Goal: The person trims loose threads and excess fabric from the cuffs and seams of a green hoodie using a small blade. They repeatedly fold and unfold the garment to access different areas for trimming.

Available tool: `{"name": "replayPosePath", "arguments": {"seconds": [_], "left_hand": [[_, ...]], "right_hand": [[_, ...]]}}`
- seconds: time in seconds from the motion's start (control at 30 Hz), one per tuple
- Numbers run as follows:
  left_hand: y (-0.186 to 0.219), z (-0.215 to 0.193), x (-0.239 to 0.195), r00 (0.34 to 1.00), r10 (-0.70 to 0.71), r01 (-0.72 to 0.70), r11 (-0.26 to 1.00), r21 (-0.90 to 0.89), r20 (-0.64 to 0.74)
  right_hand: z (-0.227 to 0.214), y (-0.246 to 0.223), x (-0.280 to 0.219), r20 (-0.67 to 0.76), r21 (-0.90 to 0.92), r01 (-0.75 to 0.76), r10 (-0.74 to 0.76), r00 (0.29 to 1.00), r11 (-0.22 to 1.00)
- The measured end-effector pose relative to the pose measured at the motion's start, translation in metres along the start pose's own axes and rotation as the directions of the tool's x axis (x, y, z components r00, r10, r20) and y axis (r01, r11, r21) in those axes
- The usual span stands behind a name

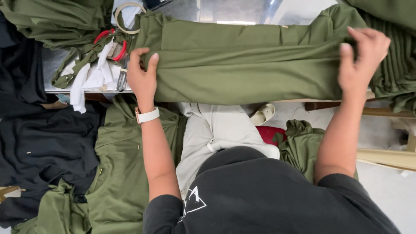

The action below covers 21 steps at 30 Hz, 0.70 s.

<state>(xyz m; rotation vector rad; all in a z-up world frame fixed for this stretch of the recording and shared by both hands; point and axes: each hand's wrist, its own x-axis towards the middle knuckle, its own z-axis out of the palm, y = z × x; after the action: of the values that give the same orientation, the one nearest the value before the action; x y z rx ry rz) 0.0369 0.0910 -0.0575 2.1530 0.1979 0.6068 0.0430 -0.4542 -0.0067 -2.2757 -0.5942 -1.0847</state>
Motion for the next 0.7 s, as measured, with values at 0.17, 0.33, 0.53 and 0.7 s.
{"name": "replayPosePath", "arguments": {"seconds": [0.17,0.33,0.53,0.7], "left_hand": [[-0.019,0.006,0.000,0.987,0.090,-0.102,0.991,-0.089,-0.135],[-0.008,0.001,-0.001,0.995,0.046,-0.058,0.991,-0.123,-0.094],[-0.005,-0.002,0.000,0.979,0.204,-0.203,0.979,-0.016,0.019],[-0.010,0.004,-0.001,0.969,0.248,-0.248,0.963,0.104,0.013]], "right_hand": [[-0.020,0.025,-0.005,0.395,-0.372,0.122,0.038,0.918,0.920],[-0.037,0.035,-0.021,0.384,-0.322,-0.018,0.148,0.911,0.947],[-0.028,0.019,-0.005,0.532,-0.232,-0.108,0.218,0.818,0.967],[-0.007,0.042,0.002,0.561,-0.204,-0.082,0.185,0.807,0.976]]}}
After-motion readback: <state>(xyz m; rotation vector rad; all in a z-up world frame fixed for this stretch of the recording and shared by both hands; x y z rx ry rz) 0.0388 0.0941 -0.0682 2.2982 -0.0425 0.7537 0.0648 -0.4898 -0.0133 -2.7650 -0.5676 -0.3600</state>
